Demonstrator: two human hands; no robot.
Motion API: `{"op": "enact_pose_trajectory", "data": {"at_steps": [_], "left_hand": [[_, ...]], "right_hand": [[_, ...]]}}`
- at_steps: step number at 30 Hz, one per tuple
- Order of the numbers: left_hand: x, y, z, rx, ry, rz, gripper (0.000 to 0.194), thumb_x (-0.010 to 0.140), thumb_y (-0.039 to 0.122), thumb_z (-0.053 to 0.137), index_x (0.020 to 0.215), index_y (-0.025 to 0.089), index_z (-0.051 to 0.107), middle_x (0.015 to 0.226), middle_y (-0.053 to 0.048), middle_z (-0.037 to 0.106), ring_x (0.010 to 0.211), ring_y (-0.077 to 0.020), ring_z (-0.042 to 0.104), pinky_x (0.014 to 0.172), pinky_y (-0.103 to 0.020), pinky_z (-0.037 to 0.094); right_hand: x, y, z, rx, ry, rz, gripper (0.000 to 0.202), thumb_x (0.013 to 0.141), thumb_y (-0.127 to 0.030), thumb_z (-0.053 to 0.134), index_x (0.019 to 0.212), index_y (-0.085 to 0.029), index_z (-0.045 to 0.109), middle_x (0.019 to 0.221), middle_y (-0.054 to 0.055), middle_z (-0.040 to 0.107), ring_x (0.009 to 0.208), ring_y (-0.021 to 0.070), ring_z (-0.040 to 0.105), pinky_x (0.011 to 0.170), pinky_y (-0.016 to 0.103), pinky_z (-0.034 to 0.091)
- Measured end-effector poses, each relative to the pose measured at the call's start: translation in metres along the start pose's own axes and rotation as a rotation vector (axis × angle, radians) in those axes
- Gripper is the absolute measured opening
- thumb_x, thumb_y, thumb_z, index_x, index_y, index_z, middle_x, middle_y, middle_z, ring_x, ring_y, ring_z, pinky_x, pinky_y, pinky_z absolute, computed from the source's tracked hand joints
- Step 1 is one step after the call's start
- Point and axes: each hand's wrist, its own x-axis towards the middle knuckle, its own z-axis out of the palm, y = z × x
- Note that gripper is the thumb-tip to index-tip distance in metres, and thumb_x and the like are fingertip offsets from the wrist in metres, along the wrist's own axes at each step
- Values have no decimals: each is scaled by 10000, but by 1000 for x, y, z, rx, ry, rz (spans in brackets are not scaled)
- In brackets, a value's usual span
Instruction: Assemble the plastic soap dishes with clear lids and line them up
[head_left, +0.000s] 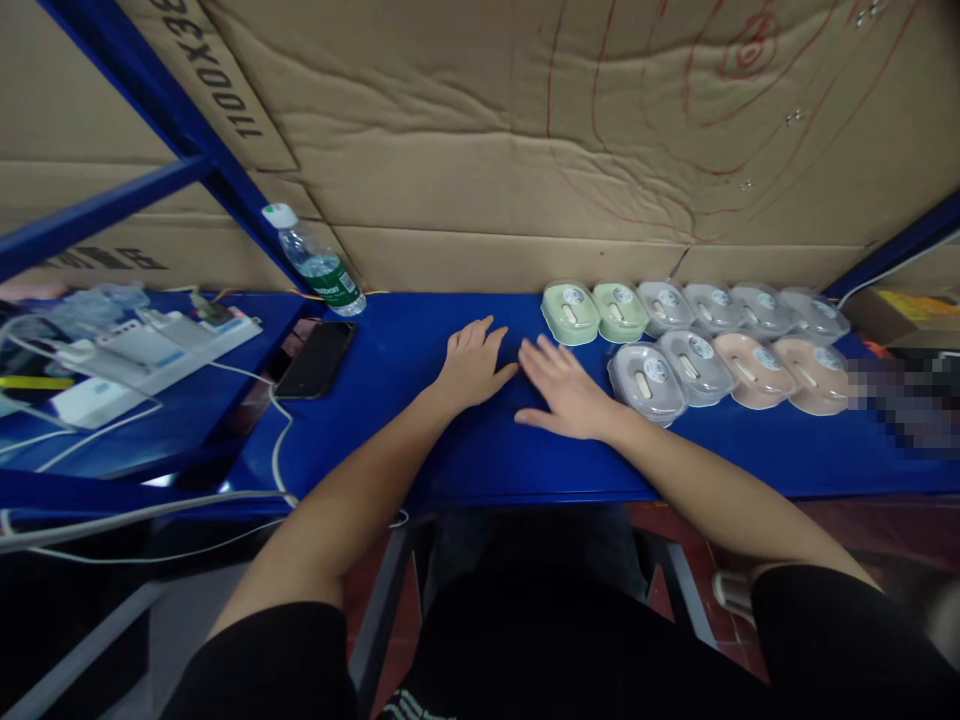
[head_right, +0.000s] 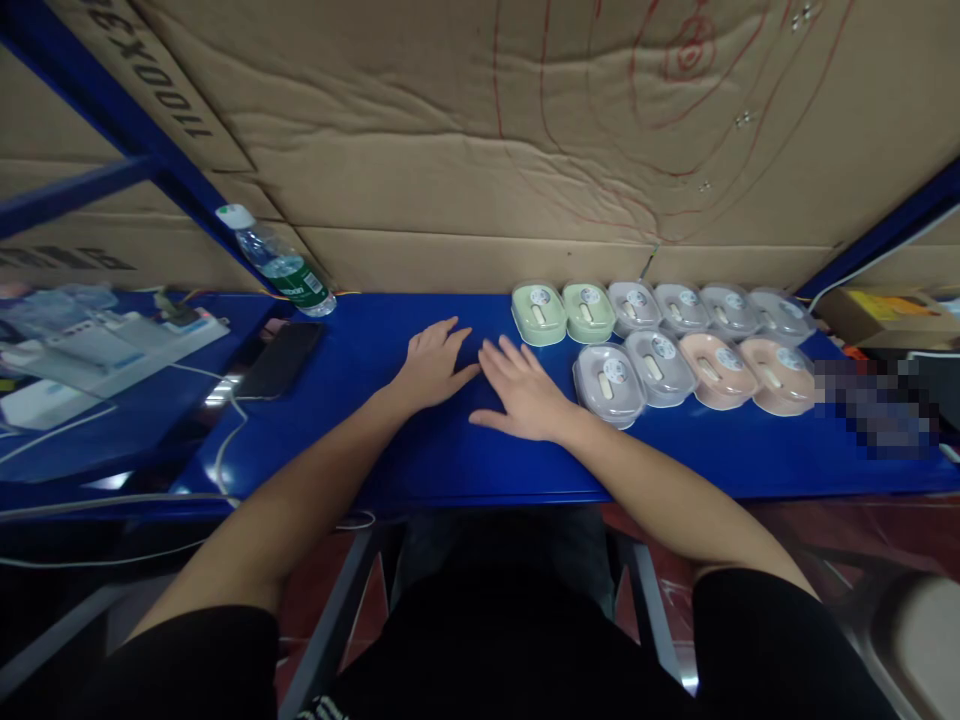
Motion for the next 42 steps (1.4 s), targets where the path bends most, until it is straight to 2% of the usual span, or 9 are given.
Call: {"op": "enact_pose_trajectory", "data": {"at_steps": [3,10,15,22,27,31,34,39,42], "left_hand": [[0,-2,-1,26,-103,-22,658,1060,523,498,1606,155,487,1721,-209,384,1606,-383,329,1291,-574,261],[-1,-3,-7,45,-205,3,685,1078,569,443,1626,159,466,1726,-203,387,1611,-378,333,1292,-587,253],[-2,-8,-7,27,-217,32,715,1075,588,432,1640,150,443,1740,-227,349,1608,-426,328,1270,-605,294],[-2,-18,-2,-1,-212,101,740,1065,613,435,1644,152,434,1740,-252,332,1608,-448,322,1260,-623,304],[-2,-16,-3,-6,-213,98,735,1065,598,457,1642,144,438,1738,-252,337,1611,-443,322,1270,-599,298],[-2,-15,-4,2,-218,100,750,1066,606,456,1649,135,429,1740,-258,328,1611,-449,321,1272,-599,299],[-2,-14,-4,10,-227,96,748,1073,597,445,1655,129,420,1742,-258,321,1615,-452,309,1276,-599,293],[-2,-13,-3,-30,-206,85,784,1057,619,462,1667,135,373,1735,-258,340,1612,-445,322,1269,-608,300],[-1,-15,-1,-74,-151,46,973,990,689,557,1704,104,250,1724,-286,341,1595,-454,347,1259,-606,318]], "right_hand": [[1,2,9,-7,-226,15,1119,931,-885,451,1711,-93,316,1771,233,272,1665,462,147,1318,712,159],[3,8,-14,24,-61,-16,913,1009,-753,505,1664,-121,429,1745,199,358,1656,399,242,1330,647,228],[-1,11,-12,11,-171,-66,759,1000,-611,652,1586,-139,551,1647,219,516,1558,407,455,1274,647,357],[-4,12,-9,-15,-237,-85,737,992,-600,668,1576,-163,565,1665,215,494,1566,400,446,1262,636,381],[-1,7,-13,-58,-113,-19,728,996,-583,663,1592,-183,545,1657,197,517,1588,407,404,1300,670,280],[4,16,-14,-169,77,177,831,989,-551,653,1669,-138,413,1787,213,263,1671,446,146,1324,696,151],[6,32,-12,-226,124,297,922,967,-554,659,1702,-113,319,1806,228,177,1669,489,78,1312,741,62],[5,36,-16,-239,127,285,903,950,-579,662,1683,-147,361,1703,250,415,1609,512,284,1291,782,47],[4,26,-21,-235,197,258,864,932,-588,699,1640,-162,447,1599,238,537,1541,484,413,1306,748,128]]}}
